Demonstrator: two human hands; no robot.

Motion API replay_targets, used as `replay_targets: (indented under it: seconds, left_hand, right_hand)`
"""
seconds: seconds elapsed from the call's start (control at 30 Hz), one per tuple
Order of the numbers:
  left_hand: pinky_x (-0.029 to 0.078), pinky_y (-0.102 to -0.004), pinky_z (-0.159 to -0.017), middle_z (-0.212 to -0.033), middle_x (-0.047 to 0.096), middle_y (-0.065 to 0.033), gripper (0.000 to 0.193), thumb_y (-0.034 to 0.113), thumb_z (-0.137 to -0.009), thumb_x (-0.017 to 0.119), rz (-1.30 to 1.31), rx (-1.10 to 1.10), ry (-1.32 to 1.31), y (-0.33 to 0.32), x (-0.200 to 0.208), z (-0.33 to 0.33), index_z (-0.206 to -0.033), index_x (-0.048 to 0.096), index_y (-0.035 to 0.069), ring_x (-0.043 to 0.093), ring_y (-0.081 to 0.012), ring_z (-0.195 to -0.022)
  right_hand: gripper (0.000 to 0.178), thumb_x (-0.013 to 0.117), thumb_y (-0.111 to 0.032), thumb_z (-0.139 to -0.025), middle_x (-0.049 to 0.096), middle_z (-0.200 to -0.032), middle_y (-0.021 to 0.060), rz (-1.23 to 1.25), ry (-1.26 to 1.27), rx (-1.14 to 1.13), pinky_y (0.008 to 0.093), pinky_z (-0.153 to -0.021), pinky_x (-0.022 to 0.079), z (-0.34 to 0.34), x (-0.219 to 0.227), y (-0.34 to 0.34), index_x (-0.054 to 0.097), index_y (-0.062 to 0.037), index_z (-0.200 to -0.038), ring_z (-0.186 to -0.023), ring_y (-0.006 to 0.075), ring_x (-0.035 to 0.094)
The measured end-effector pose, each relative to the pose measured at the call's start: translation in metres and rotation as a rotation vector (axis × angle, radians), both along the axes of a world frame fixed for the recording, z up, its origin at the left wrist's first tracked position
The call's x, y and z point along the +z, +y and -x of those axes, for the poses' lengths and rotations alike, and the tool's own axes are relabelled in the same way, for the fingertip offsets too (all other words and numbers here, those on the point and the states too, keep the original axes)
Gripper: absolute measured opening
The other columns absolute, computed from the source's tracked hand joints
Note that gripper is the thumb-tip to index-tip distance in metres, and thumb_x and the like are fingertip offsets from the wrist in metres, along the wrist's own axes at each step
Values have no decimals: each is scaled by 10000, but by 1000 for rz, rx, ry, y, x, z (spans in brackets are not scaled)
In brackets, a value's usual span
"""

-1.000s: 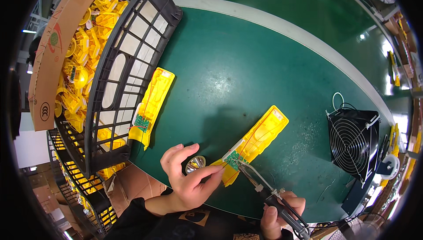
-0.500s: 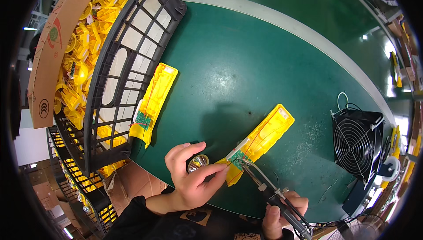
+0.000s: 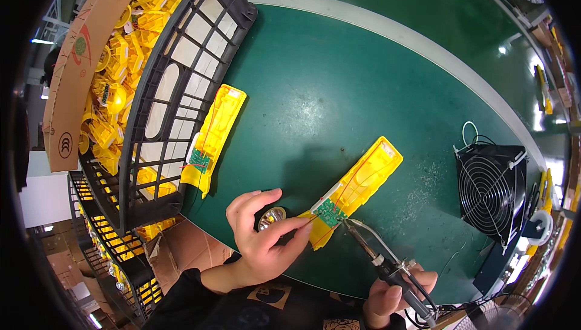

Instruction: The person takes flashlight housings and reflectors, solders wires to the circuit boards inside the housings using a soldering iron, and places the assembled components onto the conveyor belt.

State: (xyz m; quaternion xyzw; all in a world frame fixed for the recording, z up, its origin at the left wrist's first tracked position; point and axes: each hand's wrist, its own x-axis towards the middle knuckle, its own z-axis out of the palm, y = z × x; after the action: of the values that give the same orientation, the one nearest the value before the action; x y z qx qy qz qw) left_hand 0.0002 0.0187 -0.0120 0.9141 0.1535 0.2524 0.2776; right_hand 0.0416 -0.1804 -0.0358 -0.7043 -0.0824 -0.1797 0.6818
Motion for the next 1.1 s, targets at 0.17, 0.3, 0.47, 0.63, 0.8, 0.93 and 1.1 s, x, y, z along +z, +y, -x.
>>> replay_targets:
  seconds: [0.17, 0.3, 0.47, 0.63, 0.8, 0.93, 1.1]
  left_hand:
    - [360, -391, -838, -1089, 468, -114, 373, 134, -535, 754, 38, 7, 27, 11, 14, 2, -879, 617, 85, 426, -301, -996]
    - [363, -400, -845, -1084, 481, -101, 317, 130, -561, 743, -7, -36, 32, 19, 20, 8, -851, 620, 97, 426, -307, -1006]
    - [362, -399, -851, -1069, 493, -79, 250, 133, -576, 738, 2, -84, 80, 8, 29, 5, -799, 626, 111, 429, -305, -1006]
    - [355, -380, -854, -1070, 494, -62, 212, 109, -587, 727, 0, -73, 93, -3, 16, -3, -774, 629, 110, 434, -296, -1006]
    - [378, -365, -826, -1034, 517, -54, 154, 54, -594, 702, -25, -29, 19, -6, 7, -4, -724, 636, 104, 465, -287, -972]
    - [395, -352, -797, -1008, 530, -58, 148, 50, -591, 700, -1, -25, -25, -8, 1, -3, -714, 631, 95, 483, -277, -944]
    - [413, -335, -757, -977, 542, -67, 134, 31, -595, 687, 41, -46, -11, -7, -1, -1, -703, 622, 78, 503, -262, -913]
  right_hand:
    - [342, 582, -280, -773, 347, -613, 12, -49, 27, -14, 147, -438, 267, -1, 5, -5, 341, -39, -797, -465, 51, 323]
    - [337, 578, -269, -775, 351, -619, 19, -144, 43, -11, 155, -438, 273, -3, 9, -2, 336, -34, -787, -483, 63, 340]
    - [376, 581, -319, -766, 379, -643, 31, -76, 125, 48, 189, -473, 354, -2, 14, 2, 354, -20, -751, -514, 92, 391]
    - [388, 655, -262, -739, 504, -630, 78, -41, 236, 188, 231, -512, 391, 4, 20, 11, 365, -24, -838, -519, 125, 484]
    - [402, 663, -267, -735, 511, -637, 82, 36, 250, 222, 232, -522, 392, 6, 21, 7, 360, -27, -844, -536, 125, 491]
    - [420, 664, -304, -735, 495, -619, 63, 55, 231, 176, 229, -518, 388, 6, 18, 4, 358, -35, -835, -529, 121, 482]
    - [422, 664, -320, -736, 485, -601, 48, 30, 259, 148, 221, -518, 383, 5, 21, 7, 358, -42, -819, -526, 114, 475]
